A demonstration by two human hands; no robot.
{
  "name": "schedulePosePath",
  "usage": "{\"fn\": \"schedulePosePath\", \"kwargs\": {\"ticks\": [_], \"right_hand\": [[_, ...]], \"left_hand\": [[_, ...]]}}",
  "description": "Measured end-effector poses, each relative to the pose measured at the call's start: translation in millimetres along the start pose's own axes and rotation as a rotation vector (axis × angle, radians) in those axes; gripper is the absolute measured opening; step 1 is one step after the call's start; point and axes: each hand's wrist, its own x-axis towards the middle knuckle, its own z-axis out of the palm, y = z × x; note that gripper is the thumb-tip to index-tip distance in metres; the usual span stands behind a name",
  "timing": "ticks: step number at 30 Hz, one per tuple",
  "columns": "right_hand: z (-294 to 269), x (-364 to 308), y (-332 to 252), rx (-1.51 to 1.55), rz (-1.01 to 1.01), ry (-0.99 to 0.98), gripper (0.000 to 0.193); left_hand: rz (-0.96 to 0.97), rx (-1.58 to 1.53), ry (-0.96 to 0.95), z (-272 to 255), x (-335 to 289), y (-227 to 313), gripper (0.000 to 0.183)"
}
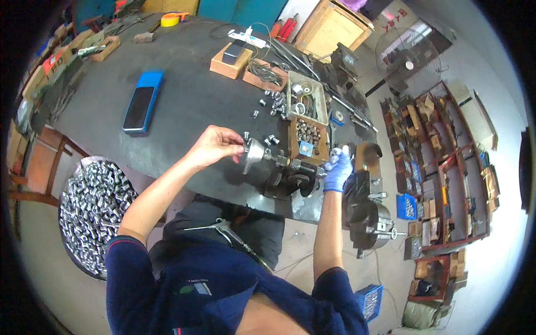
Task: The person assembles components into a mechanical housing by hand, picking up nuts and small metal parts from the table and a container, then placing them into the housing before using an air-powered tool to blow into it.
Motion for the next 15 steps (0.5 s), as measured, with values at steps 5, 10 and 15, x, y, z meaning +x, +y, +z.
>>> {"fn": "schedulePosePath", "kwargs": {"ticks": [5,10,15], "right_hand": [[-10.3,-52.5,-27.4,0.221,-0.129,-0.178,0.026],[-43.4,-92.4,-9.9,0.123,0.016,0.011,0.032],[-61.4,-62.8,36.5,-0.029,0.186,0.130,0.027]], "left_hand": [[-0.051,0.021,0.054,-3.6,-6.2,1.4,0.024],[-0.052,0.001,0.073,-1.9,-4.9,1.1,0.024],[-0.055,0.023,0.084,-2.0,-7.0,8.4,0.024]]}}
